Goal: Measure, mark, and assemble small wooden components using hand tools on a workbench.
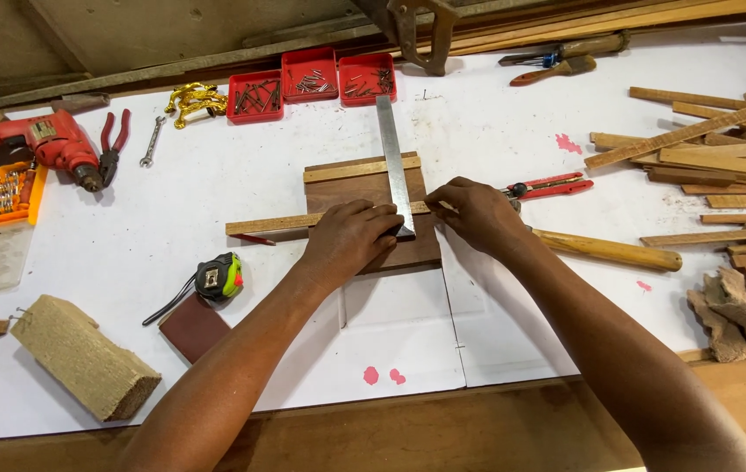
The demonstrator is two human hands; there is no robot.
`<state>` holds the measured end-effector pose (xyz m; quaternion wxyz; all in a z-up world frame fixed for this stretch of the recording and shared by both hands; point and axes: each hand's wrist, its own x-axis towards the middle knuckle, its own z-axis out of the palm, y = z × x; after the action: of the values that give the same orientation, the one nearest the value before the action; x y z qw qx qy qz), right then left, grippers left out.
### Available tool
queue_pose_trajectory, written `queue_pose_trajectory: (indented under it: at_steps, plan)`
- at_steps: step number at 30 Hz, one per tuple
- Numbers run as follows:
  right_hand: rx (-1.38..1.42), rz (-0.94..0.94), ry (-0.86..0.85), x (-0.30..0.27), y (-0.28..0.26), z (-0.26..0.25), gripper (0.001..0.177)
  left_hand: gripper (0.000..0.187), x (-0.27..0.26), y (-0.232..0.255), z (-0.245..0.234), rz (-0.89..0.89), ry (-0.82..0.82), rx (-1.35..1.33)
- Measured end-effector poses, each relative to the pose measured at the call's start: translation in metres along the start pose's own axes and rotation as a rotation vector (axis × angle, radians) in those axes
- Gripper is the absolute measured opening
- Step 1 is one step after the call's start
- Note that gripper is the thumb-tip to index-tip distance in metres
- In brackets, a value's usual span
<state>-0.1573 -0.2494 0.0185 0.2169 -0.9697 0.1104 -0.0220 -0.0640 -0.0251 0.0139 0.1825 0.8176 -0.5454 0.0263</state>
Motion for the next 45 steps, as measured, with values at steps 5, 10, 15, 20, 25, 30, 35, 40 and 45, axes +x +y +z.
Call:
queue_pose_trajectory:
  at_steps: [5,10,15,20,25,30,35,40,45]
  plan:
    - [0.02,-0.006,-0.011,0.002,0.003,0.001,0.027,0.03,-0.002,-0.003,0.007,0.034,0.063,0.016]
    - [-0.024,-0.041,-0.053,0.002,-0.006,-0.003,0.028,0.033,-0.006,-0.004,0.011,-0.01,0.042,0.021]
    - [-0.165,-0.365,0.237,-0.001,-0.037,-0.003,0.03,0.055,-0.022,-0.004,-0.013,0.001,0.15,0.075]
    - [-0.117,-0.531,0.265,0.014,-0.104,0.022,0.028,0.042,-0.063,-0.04,-0.053,-0.046,0.191,0.144]
    - [-0.097,-0.632,0.242,0.027,-0.179,0.059,0.025,0.029,-0.105,-0.083,-0.088,-0.231,0.02,0.244]
    - [-0.156,-0.604,0.095,0.042,-0.215,0.108,0.02,0.025,-0.13,-0.112,-0.089,-0.283,-0.079,0.302]
    - [-0.357,-0.585,0.045,0.047,-0.224,0.126,0.016,0.029,-0.134,-0.123,-0.086,-0.278,-0.085,0.283]
    - [-0.34,-0.562,0.04,0.043,-0.224,0.128,0.013,0.03,-0.133,-0.119,-0.089,-0.277,-0.096,0.274]
    - [-0.163,-0.533,0.021,0.027,-0.219,0.106,0.011,0.037,-0.124,-0.105,-0.089,-0.206,0.01,0.261]
